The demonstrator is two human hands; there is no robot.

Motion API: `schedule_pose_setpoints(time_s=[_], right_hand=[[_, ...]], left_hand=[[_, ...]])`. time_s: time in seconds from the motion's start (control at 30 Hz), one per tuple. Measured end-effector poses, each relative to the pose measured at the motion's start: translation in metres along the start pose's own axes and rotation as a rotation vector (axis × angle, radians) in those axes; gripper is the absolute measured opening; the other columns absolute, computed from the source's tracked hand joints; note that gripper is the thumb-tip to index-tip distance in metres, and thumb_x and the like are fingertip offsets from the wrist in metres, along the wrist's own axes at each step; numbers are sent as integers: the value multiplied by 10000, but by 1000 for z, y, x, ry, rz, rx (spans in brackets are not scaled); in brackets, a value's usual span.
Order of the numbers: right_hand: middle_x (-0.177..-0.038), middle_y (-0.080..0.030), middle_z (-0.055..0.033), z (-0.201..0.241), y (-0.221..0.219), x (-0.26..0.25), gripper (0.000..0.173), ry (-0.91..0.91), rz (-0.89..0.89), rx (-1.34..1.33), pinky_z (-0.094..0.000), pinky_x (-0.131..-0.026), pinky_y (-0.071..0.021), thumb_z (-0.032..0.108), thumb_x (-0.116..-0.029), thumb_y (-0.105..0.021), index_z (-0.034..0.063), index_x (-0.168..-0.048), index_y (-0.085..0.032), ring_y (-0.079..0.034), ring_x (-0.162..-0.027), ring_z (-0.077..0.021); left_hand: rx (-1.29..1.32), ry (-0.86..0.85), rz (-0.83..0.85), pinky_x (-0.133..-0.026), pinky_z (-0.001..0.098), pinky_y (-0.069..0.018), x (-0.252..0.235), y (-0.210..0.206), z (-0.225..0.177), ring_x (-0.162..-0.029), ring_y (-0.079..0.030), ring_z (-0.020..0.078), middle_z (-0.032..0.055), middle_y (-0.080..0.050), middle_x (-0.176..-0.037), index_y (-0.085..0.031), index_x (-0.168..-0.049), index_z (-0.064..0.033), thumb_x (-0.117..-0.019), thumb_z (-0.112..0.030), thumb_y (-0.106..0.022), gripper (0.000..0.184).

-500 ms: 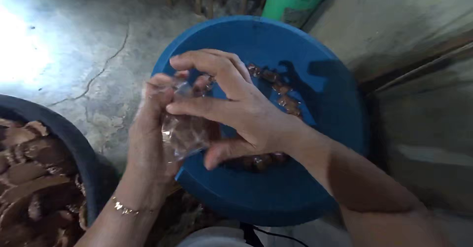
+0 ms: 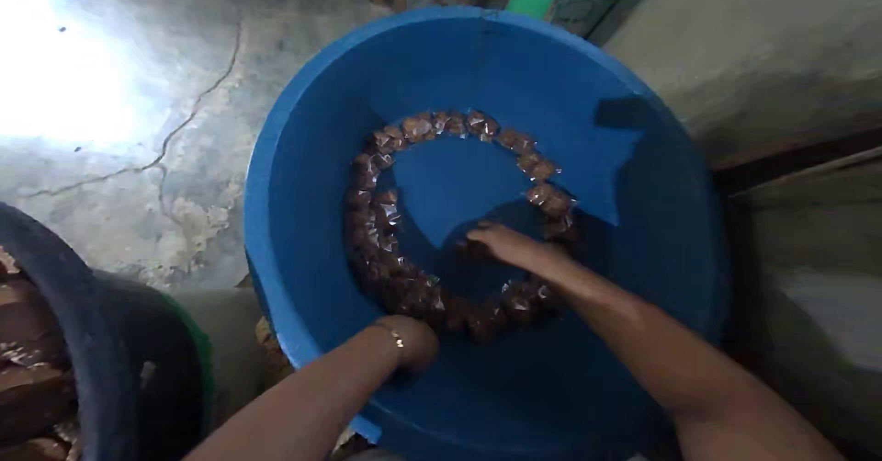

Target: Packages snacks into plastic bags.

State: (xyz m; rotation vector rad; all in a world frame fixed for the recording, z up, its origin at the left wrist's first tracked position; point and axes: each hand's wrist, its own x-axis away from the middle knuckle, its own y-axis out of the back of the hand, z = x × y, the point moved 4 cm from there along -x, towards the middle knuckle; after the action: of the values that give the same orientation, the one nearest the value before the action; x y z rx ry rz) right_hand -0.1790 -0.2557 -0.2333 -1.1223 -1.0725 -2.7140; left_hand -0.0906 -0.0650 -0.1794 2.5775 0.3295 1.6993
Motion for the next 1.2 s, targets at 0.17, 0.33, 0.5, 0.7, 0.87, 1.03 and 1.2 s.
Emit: schedule_pose_setpoints(time_s=[0.17, 0.33, 0.5, 0.7, 0.87, 1.03, 1.2], right_hand=[[-1367, -585, -266, 6, -46, -10, 371, 37, 54, 103, -583, -1050, -466, 162, -1051, -551, 72, -1409, -597, -588, -1247, -443], [-1444, -540, -247, 11, -64, 0, 420, -42, 21, -129, -506, -1121, -431, 141, -1061, -522, 47, -1470, -532, -553, -1315, -390], [-1424, -521, -284, 12, -66, 7, 438, 28, -20, -123, -502, -1082, -461, 146, -1055, -537, 42, -1479, -513, -563, -1278, -411], [-1471, -513, -265, 18, -73, 2, 453, 54, 115, -151, -505, -1145, -404, 124, -1074, -488, 46, -1520, -469, -529, -1345, -395], [-1529, -411, -302, 24, -103, 18, 1020, 105, 110, 1, -573, -1159, -372, 447, -882, -782, 41, -1625, -215, -439, -1403, -448], [-1446, -516, -288, 26, -128, 24, 955, 88, -181, 91, -583, -1128, -393, 479, -833, -790, 12, -1557, -378, -494, -1346, -460], [-1393, -540, -355, 37, -128, 27, 836, 192, -358, 181, -711, -1036, -413, 391, -837, -797, -50, -1473, -481, -544, -1252, -561]], left_hand=[[13, 65, 62, -987, 699, -410, -19, 5, 0, -1263, -550, 469, 279, -603, -1321, -616, -1304, 10, -1056, -229, -490, 367], [76, 35, 35, -1067, 703, -351, -37, -6, 11, -1356, -481, 474, 294, -537, -1421, -464, -1495, -30, -1077, -435, -447, 582], [62, 64, -144, -1029, 620, -437, -15, 2, -16, -1278, -534, 485, 316, -559, -1348, -570, -1263, 132, -1048, 3, -415, 295], [159, 126, -3, -1036, 680, -393, -24, -8, 14, -1353, -472, 482, 304, -507, -1432, -452, -1476, 4, -1085, -223, -428, 452], [125, 141, 6, -1043, 670, -395, 5, -3, 2, -1329, -500, 465, 300, -553, -1380, -585, -1311, 62, -1078, -225, -459, 390], [-26, -41, -349, -967, 594, -480, 90, -10, -2, -1187, -594, 442, 262, -620, -1243, -611, -1234, 63, -1025, -19, -485, 257], [-88, 125, -1751, -1002, 372, -540, 252, -114, 54, -1191, -658, 206, 70, -698, -1253, -662, -1276, -128, -1033, -110, -507, 289]])
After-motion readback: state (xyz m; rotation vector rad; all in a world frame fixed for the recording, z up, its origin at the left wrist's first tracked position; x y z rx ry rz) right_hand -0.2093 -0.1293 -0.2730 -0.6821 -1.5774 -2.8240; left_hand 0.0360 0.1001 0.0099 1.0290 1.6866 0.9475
